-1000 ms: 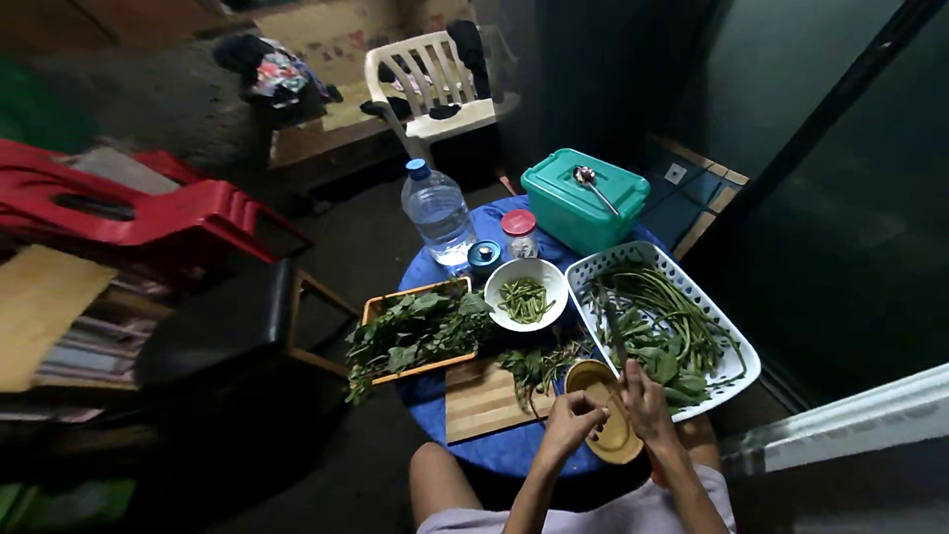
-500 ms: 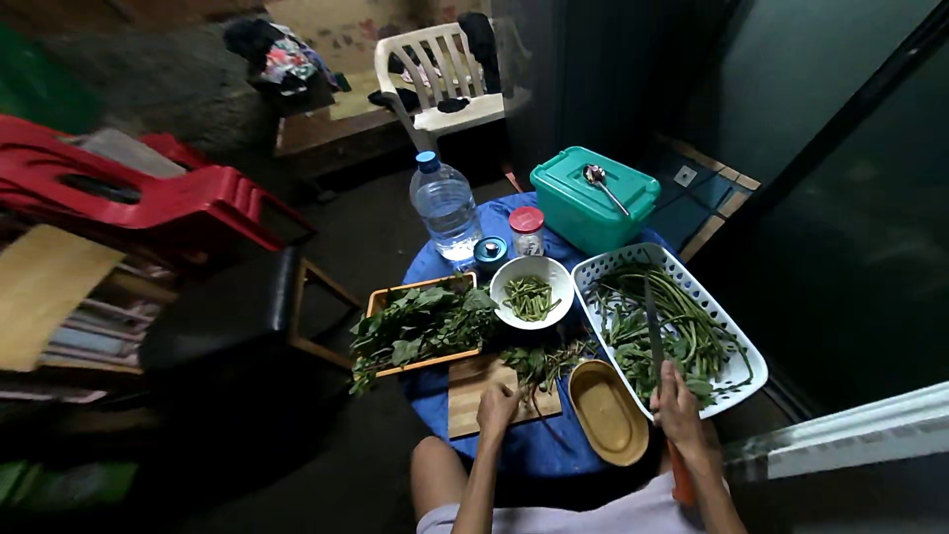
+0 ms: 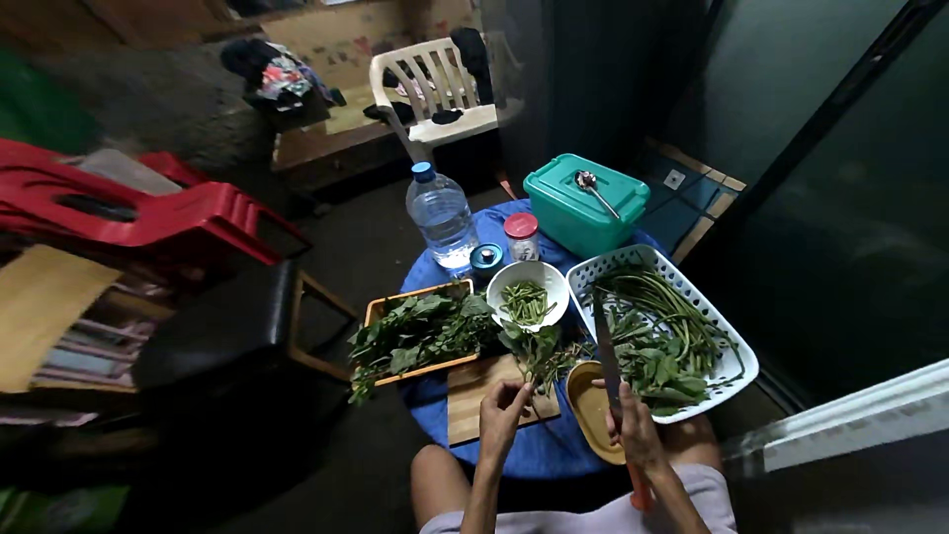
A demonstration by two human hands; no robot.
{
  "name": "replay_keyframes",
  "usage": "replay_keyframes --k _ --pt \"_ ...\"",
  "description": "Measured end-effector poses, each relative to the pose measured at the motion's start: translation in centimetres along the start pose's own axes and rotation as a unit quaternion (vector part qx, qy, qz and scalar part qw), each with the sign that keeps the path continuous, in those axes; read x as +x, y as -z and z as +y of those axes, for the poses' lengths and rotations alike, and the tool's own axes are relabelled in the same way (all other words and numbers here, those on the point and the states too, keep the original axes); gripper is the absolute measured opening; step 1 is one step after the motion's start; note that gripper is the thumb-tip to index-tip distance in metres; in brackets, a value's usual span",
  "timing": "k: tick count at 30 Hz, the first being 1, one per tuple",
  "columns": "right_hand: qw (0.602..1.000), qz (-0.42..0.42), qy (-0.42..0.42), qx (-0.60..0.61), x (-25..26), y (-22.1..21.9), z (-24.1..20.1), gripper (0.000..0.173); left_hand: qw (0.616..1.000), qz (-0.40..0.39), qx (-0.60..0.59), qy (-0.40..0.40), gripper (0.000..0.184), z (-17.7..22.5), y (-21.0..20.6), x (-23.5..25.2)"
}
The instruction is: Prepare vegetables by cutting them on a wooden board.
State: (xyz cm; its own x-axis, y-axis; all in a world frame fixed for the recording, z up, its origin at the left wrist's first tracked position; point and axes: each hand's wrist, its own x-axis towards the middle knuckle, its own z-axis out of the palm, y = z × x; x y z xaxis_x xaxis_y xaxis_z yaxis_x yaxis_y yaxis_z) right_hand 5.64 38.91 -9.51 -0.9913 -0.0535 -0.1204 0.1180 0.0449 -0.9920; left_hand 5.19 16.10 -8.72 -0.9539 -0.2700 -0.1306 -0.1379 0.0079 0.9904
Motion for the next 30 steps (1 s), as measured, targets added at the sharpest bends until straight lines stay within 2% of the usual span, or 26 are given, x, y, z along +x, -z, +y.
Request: replay_keyframes --k 5,8,11,15,17,20,22,25,30 --pt "0.997 -0.041 0.071 0.011 -1.0 -2.2 -1.6 0.082 0.998 -0.029 -0.048 -0.033 0.010 1.6 -0.8 -1.7" --pt "0.994 -0.057 0.081 0.035 -0.9 -2.8 -1.9 0.094 0.995 -0.051 -0.068 -0.045 0.009 2.2 -1.4 -2.4" --pt "0.994 -0.058 0.079 0.040 -0.9 -3.0 -2.5 0.098 0.994 -0.069 -0.067 -0.052 0.010 2.6 -2.0 -3.0" --pt "0.994 -0.039 0.102 0.007 -0.6 -3.2 -2.8 0.097 0.990 -0.095 -0.091 -0.046 0.008 3.2 -2.9 -3.6" --pt "0.990 -0.019 0.133 -0.038 -0.5 -3.2 -2.8 0.093 0.987 -0.099 -0.128 -0.002 0.006 3.8 -3.6 -3.9" --pt "0.988 0.002 0.143 -0.060 -0.3 -3.1 -3.3 0.077 0.971 -0.098 -0.200 0.086 0.011 4.7 -5.0 -4.4" --pt "0.992 0.015 0.125 -0.032 -0.2 -2.8 -3.6 0.070 0.955 -0.110 -0.251 0.117 0.014 4.6 -6.0 -4.4" --pt "0.995 0.017 0.068 0.066 0.1 -1.9 -3.9 0.072 0.937 -0.136 -0.288 0.146 0.017 4.7 -7.3 -4.1" --pt "0.987 0.010 -0.002 0.163 0.6 0.2 -4.3 0.063 0.947 -0.138 -0.226 0.183 0.015 5.6 -8.5 -3.8"
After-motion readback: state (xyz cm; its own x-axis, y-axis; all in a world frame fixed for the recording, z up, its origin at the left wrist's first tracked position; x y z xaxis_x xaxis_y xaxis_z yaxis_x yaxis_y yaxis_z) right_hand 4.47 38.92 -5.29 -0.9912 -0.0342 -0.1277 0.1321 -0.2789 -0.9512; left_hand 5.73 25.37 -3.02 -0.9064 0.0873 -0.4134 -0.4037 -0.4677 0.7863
